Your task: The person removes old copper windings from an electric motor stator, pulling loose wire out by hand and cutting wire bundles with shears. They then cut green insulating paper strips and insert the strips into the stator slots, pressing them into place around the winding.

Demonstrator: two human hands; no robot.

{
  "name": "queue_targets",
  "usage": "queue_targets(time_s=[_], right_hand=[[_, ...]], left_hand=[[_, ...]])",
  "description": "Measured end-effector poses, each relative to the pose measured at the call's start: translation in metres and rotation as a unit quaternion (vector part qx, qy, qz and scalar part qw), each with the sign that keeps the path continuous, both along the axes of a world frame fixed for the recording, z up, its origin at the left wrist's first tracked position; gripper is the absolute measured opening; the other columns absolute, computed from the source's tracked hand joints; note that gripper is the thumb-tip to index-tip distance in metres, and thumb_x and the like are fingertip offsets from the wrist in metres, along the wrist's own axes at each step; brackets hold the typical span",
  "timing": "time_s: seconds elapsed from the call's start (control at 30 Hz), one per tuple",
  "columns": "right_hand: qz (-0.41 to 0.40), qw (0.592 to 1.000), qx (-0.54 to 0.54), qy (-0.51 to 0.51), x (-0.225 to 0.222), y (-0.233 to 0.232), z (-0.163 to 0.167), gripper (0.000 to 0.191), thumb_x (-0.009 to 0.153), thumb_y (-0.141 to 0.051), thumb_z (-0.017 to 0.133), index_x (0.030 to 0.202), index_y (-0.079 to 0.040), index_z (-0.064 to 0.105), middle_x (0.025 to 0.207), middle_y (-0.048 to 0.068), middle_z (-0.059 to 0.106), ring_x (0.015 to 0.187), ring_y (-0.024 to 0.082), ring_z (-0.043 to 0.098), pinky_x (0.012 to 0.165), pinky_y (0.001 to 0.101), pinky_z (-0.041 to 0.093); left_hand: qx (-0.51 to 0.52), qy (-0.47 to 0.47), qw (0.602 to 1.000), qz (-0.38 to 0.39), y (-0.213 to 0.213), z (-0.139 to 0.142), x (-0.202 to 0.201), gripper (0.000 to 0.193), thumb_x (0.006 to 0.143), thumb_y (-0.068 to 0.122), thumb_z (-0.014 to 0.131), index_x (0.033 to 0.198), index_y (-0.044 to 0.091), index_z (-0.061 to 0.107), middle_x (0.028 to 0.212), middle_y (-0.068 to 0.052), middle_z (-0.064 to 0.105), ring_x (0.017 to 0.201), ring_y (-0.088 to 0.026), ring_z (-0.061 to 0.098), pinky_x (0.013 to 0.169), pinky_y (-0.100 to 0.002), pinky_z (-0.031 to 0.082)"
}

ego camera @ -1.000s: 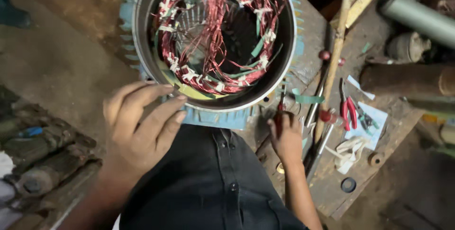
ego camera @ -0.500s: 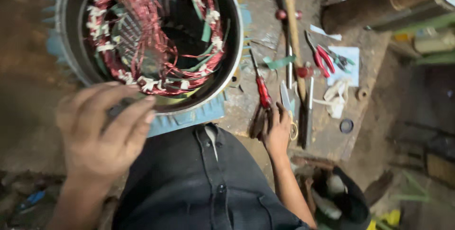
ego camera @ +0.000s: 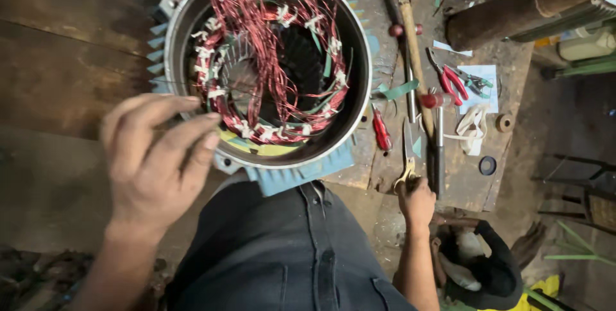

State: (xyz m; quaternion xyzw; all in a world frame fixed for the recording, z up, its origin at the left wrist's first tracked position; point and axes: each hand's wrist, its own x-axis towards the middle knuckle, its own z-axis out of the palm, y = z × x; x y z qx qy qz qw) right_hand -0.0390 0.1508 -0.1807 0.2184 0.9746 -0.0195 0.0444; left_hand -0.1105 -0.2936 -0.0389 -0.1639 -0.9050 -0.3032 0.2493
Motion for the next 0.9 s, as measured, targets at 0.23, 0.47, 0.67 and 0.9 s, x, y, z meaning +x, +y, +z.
queue_targets(time_s=[0.23,0.47,0.67,0.9], right_hand=[[-0.183,0.88,-0.438,-0.005,0.02,-0.016,0.067,0.036,0.092,-0.032,0.071,0.092,0.004,0.076,0.071,0.0,0.065,0.062,0.006,0.049,0.056,0.0245,0.039],[-0.063,0.856,-0.512,-0.028,0.016,-0.083,0.168,0.037,0.087,-0.039,0.071,0.082,-0.003,0.065,0.065,-0.003,0.053,0.061,0.009,0.047,0.053,0.029,0.038],[-0.117,0.898,-0.354,-0.234,-0.059,-0.137,0.214,0.053,0.087,-0.053,0.068,0.073,-0.003,0.063,0.062,0.001,0.049,0.06,0.012,0.046,0.053,0.0325,0.04],[-0.16,0.889,-0.324,-0.28,-0.139,-0.183,0.227,0.056,0.088,-0.057,0.067,0.077,-0.002,0.069,0.062,0.003,0.054,0.059,0.014,0.052,0.055,0.0322,0.044]], left_hand=[[0.034,0.011,0.989,-0.146,0.0,-0.005,-0.02,0.025,0.089,0.019,0.082,0.113,0.014,0.075,0.122,-0.005,0.067,0.117,-0.028,0.06,0.103,-0.043,0.045],[0.075,0.013,0.964,-0.256,0.001,-0.012,-0.05,0.026,0.088,0.018,0.08,0.113,0.013,0.075,0.122,-0.004,0.066,0.117,-0.025,0.061,0.101,-0.046,0.048],[0.069,-0.049,0.967,-0.24,0.002,-0.016,-0.062,0.024,0.091,0.022,0.077,0.112,0.012,0.076,0.123,-0.005,0.065,0.114,-0.029,0.06,0.097,-0.041,0.052],[0.069,-0.072,0.963,-0.251,0.0,-0.014,-0.07,0.025,0.09,0.023,0.077,0.112,0.012,0.074,0.124,-0.006,0.064,0.114,-0.028,0.06,0.098,-0.042,0.052]])
